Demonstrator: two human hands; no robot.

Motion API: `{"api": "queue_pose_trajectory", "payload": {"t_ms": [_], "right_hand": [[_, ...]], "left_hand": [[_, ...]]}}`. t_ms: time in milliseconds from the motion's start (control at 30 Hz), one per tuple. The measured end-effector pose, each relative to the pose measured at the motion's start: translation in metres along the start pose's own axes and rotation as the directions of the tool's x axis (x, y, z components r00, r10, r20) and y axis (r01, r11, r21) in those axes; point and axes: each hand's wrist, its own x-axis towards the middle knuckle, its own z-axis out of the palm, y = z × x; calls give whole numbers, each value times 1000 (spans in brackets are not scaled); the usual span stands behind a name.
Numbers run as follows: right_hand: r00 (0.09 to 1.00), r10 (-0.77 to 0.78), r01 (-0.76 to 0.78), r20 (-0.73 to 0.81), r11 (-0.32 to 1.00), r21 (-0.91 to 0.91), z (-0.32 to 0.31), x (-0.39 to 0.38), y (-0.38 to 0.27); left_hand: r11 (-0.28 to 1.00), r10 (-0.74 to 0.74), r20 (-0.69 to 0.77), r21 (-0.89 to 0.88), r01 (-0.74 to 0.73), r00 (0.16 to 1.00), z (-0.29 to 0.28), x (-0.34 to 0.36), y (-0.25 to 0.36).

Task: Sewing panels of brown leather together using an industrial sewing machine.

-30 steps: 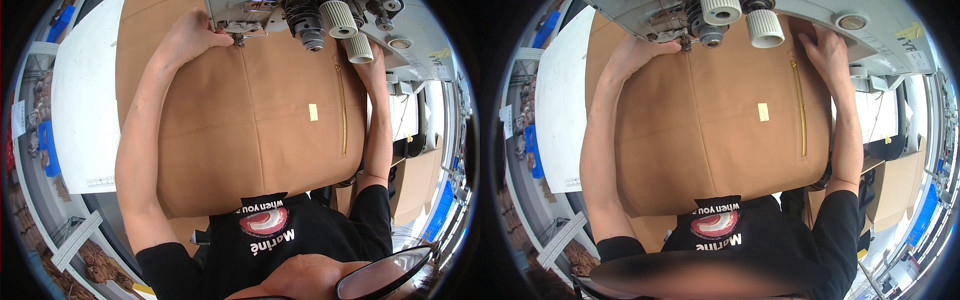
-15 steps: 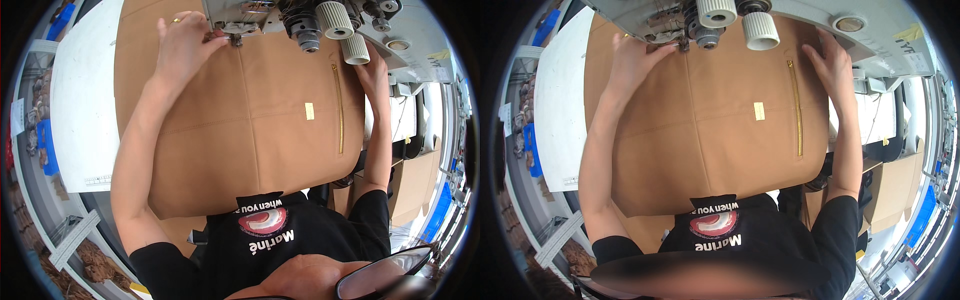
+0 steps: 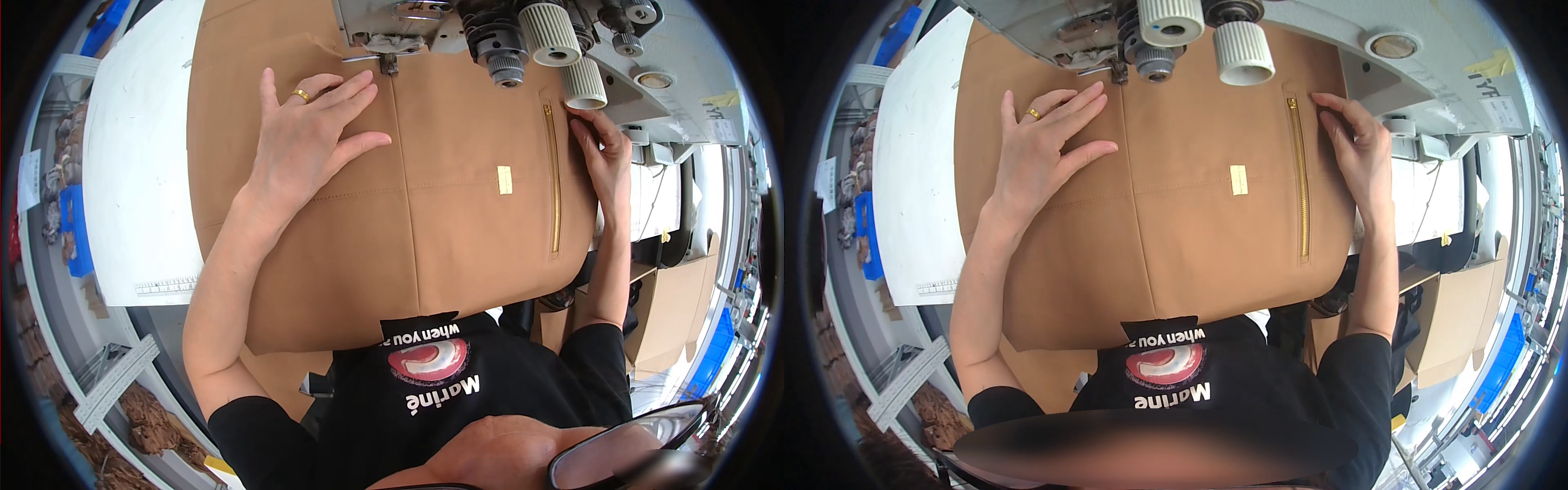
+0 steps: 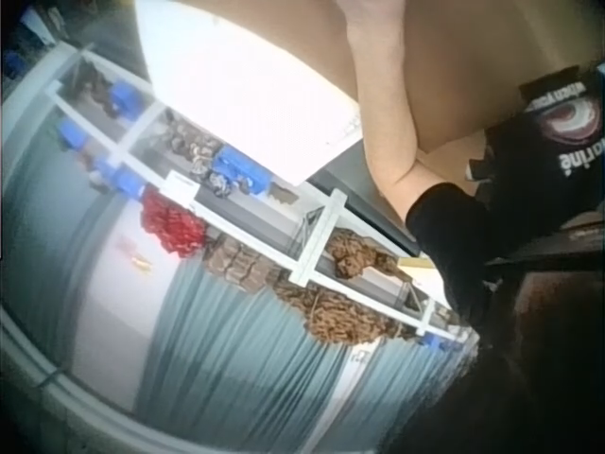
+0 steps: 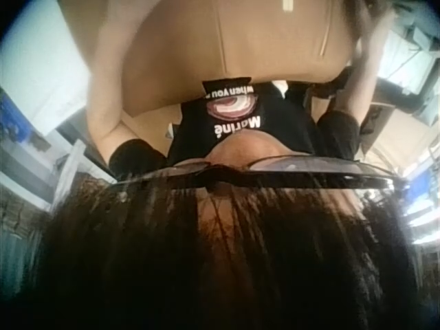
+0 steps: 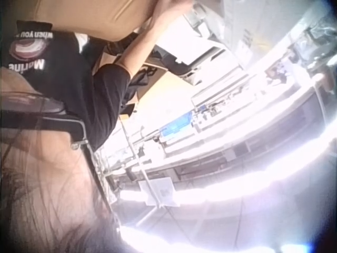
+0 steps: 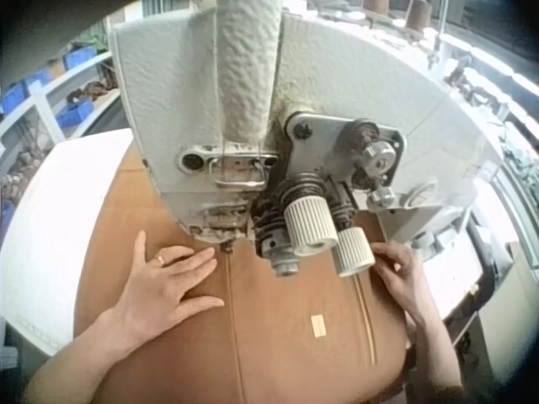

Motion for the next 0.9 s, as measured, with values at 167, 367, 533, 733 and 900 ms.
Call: {"api": "queue_pose_trajectory", "payload": {"t_ms": [167, 367, 533, 733, 900], "right_hand": [[996, 90, -90, 22, 996, 4, -2, 0, -6], [980, 148, -154, 131, 987, 35, -8, -23, -8], [987, 136, -144, 81, 985, 92, -9, -23, -6], [988, 130, -138, 83, 985, 99, -7, -22, -4], [978, 176, -185, 115, 980, 69, -10, -24, -12]], "left_hand": [[997, 64, -92, 49, -60, 994, 5, 0, 4], [998, 63, -27, -5, -63, 998, -3, -9, 21], [999, 40, 28, -3, -40, 999, -5, -9, 17], [999, 31, 13, -33, -31, 999, -4, -7, 12], [989, 126, 1, 82, -126, 992, -1, -15, 20]]}}
